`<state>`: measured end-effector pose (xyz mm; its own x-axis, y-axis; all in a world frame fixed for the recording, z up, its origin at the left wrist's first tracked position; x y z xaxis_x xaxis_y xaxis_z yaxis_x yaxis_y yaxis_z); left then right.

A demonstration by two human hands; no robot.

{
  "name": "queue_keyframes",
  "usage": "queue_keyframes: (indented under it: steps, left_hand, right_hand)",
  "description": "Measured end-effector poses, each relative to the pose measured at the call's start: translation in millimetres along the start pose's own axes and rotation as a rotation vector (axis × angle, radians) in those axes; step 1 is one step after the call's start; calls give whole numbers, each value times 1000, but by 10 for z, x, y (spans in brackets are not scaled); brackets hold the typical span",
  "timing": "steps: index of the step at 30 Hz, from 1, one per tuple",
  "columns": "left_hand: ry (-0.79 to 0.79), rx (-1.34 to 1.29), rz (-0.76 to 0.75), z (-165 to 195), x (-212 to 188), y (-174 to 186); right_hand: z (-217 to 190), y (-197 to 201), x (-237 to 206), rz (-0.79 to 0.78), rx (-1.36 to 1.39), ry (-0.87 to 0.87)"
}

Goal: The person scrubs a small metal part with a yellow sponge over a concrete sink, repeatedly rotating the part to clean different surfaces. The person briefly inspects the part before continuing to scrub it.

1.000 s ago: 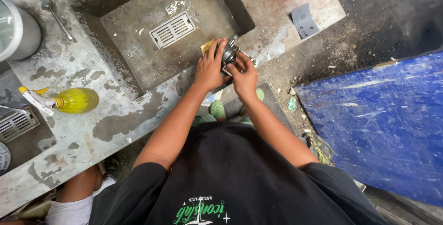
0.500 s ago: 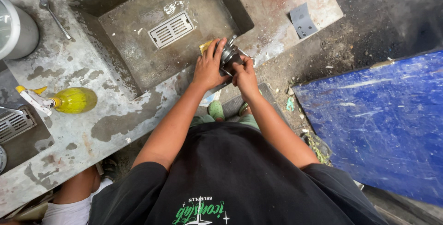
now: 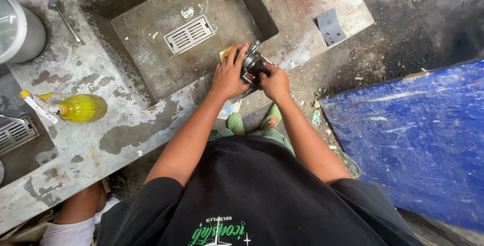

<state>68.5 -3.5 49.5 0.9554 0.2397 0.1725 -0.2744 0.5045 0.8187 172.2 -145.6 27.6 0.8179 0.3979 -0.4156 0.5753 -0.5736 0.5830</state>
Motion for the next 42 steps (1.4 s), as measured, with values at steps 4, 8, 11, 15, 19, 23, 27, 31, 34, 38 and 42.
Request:
queue_keyframes:
  steps: [4, 8, 11, 15, 19, 23, 27, 31, 34, 38, 42]
  left_hand:
    - [1, -7, -5, 20, 2, 19]
    - [58, 34, -95, 8, -33, 40]
    - [-9, -72, 45, 29, -78, 128]
    - [62, -109, 228, 73, -178, 172]
    - [176, -53, 368, 85, -323, 60]
    - [369, -186, 290, -62, -453, -267]
    - [467, -779, 353, -188, -462, -615]
    - [735, -1224, 273, -167, -443, -806]
    - [785, -1325, 233, -121, -406, -814]
    - [776, -1469, 246, -51, -357, -787]
    - [755, -1483, 231, -21, -337, -807]
  right_hand:
    - [-178, 63, -94, 135, -106, 248]
    - [-88, -56, 18, -233, 295, 13]
    - [-107, -58, 69, -239, 411, 0]
    - [-173, -3, 86, 211, 102, 161]
    - [-239, 6, -85, 275, 96, 41]
    - [-308, 55, -257, 340, 39, 130]
    - [-303, 87, -296, 378, 4, 260]
    - [-213, 95, -247, 331, -92, 154]
    - [-227, 144, -252, 435, -69, 249]
    - [-251, 163, -257, 404, -71, 167]
    - [-326, 182, -348, 415, -90, 242]
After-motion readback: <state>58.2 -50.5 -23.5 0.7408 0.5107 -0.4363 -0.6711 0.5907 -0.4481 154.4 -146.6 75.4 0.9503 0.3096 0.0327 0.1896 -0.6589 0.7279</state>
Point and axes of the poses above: each hand's wrist, its own x-axis towards the middle knuckle, its own y-axis out of the back of the hand, z = x × y, the point moved 3 cm from there along x, towards the middle knuckle, and after that the axes turned 11 degrees about -y, right-handed, at the moved point
